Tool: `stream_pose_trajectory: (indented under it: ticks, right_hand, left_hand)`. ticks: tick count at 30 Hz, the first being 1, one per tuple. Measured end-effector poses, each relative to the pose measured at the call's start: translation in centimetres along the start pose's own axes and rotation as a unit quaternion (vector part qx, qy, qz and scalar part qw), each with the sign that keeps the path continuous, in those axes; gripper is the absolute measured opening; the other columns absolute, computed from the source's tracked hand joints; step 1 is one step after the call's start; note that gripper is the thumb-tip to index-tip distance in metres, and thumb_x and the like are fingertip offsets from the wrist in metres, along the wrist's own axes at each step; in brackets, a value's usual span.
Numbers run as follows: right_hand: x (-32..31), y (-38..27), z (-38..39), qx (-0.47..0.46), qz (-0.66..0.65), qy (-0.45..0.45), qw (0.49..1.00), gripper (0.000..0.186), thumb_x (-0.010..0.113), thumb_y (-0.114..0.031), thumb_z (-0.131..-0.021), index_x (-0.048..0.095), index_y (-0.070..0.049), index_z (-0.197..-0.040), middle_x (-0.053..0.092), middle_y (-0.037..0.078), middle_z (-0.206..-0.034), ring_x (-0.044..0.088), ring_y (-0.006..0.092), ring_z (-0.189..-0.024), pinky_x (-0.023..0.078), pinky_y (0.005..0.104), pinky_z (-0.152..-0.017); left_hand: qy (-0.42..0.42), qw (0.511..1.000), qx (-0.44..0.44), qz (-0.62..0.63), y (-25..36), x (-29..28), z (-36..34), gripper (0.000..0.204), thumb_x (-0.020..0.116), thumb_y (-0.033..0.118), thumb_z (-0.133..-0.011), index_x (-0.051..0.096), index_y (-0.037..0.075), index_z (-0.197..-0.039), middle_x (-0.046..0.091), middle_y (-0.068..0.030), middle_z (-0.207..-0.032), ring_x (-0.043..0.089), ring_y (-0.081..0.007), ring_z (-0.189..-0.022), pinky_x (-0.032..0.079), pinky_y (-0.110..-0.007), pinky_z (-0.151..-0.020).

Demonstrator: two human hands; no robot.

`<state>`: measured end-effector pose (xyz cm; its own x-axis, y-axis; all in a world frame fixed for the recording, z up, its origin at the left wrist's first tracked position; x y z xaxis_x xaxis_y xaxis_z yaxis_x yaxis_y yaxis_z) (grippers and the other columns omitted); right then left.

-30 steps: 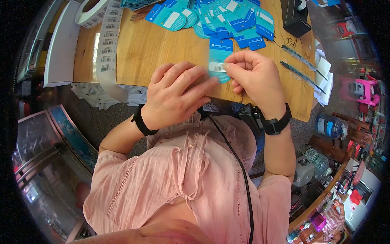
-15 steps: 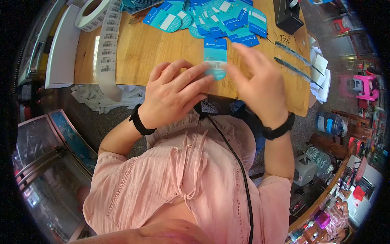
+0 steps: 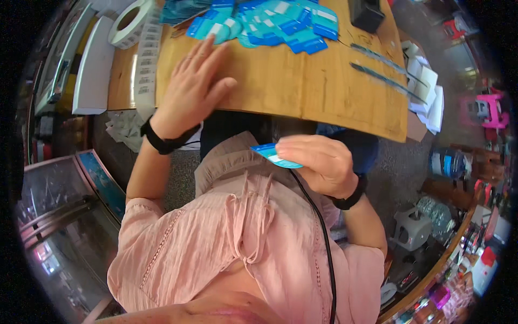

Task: Apply barcode stickers to a series of small blue cards at a workbench.

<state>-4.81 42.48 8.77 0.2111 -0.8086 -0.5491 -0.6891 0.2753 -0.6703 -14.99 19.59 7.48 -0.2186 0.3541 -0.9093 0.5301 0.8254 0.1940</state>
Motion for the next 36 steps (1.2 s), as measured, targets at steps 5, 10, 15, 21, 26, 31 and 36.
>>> stream_pose_trajectory:
  ticks: [5, 10, 15, 21, 26, 31, 36]
  right_hand:
    - [0.5, 5.1, 5.1, 0.137, 0.109, -0.011, 0.984, 0.023, 0.075, -0.003, -0.093, 0.080, -0.003, -0.116, 0.081, 0.018, -0.108, 0.079, 0.0337, -0.093, 0.062, 0.0378, -0.081]
    - [-4.6, 13.8, 12.9, 0.339, 0.212, 0.131, 0.907, 0.019, 0.068, -0.016, -0.104, 0.077, 0.000, -0.112, 0.076, 0.025, -0.103, 0.074, 0.0445, -0.094, 0.058, 0.0435, -0.078]
    - [-6.7, 16.7, 15.0, 0.333, 0.290, 0.145, 0.885, 0.026, 0.071, -0.018, -0.103, 0.074, 0.001, -0.119, 0.074, 0.027, -0.117, 0.071, 0.0459, -0.108, 0.056, 0.0471, -0.088]
    - [-2.5, 9.1, 8.8, 0.257, 0.119, 0.101, 0.954, 0.028, 0.077, -0.009, -0.098, 0.076, 0.001, -0.124, 0.077, 0.022, -0.121, 0.074, 0.0375, -0.115, 0.057, 0.0385, -0.097]
    - [-0.4, 2.1, 3.5, 0.071, 0.051, 0.082, 0.993, 0.023, 0.077, -0.004, -0.095, 0.080, -0.003, -0.117, 0.080, 0.015, -0.116, 0.076, 0.0355, -0.112, 0.059, 0.0408, -0.097]
    - [0.9, 0.2, -2.4, -0.019, 0.225, 0.080, 0.971, 0.031, 0.080, -0.012, -0.094, 0.077, -0.004, -0.123, 0.075, 0.015, -0.131, 0.068, 0.0374, -0.128, 0.054, 0.0472, -0.107]
    - [2.7, 1.8, -2.9, 0.025, 0.316, 0.018, 0.948, 0.055, 0.082, -0.031, -0.094, 0.069, -0.010, -0.143, 0.067, 0.013, -0.148, 0.058, 0.0370, -0.141, 0.042, 0.0534, -0.121]
  left_hand:
    - [-0.054, 0.997, -0.004, -0.048, -0.5, 0.6, 1.2, 0.066, 0.057, 0.047, -0.110, 0.046, 0.011, -0.164, 0.041, -0.0197, -0.171, 0.036, -0.0392, -0.159, 0.026, -0.058, -0.128]
    - [-0.056, 0.998, -0.020, -0.015, 0.4, 0.0, 1.1, 0.064, 0.058, 0.048, -0.109, 0.051, 0.010, -0.160, 0.047, -0.0194, -0.166, 0.042, -0.0402, -0.154, 0.031, -0.057, -0.125]
    - [0.015, 0.999, -0.001, -0.047, 0.8, -0.4, -0.6, 0.066, 0.057, 0.052, -0.108, 0.051, 0.010, -0.159, 0.048, -0.0192, -0.165, 0.042, -0.0424, -0.153, 0.033, -0.062, -0.122]
    - [-0.061, 0.997, 0.004, -0.043, 2.2, 0.8, 1.1, 0.069, 0.054, 0.055, -0.109, 0.051, 0.008, -0.159, 0.047, -0.0177, -0.167, 0.041, -0.0412, -0.154, 0.033, -0.065, -0.122]
    - [-0.152, 0.983, 0.091, 0.045, 8.9, 0.3, 3.3, 0.069, 0.056, 0.056, -0.108, 0.050, 0.013, -0.161, 0.044, -0.0138, -0.170, 0.037, -0.0357, -0.160, 0.025, -0.064, -0.128]
    - [-0.068, 0.989, 0.128, 0.043, 7.7, -0.6, 0.1, 0.065, 0.059, 0.054, -0.108, 0.054, 0.011, -0.156, 0.047, -0.0215, -0.165, 0.043, -0.0419, -0.153, 0.035, -0.065, -0.121]
    - [-0.017, 0.994, 0.078, -0.072, 2.2, 0.6, -1.4, 0.066, 0.052, 0.056, -0.110, 0.052, 0.009, -0.157, 0.049, -0.0221, -0.163, 0.045, -0.0398, -0.151, 0.039, -0.065, -0.118]
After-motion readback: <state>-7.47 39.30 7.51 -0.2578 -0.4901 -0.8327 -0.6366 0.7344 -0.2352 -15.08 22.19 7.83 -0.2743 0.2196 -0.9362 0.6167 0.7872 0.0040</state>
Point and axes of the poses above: each hand's wrist, its own z-axis away from the middle knuckle, its own x-axis out of the palm, y = z × x, the point moved 9 cm from there along -z, towards the middle knuckle
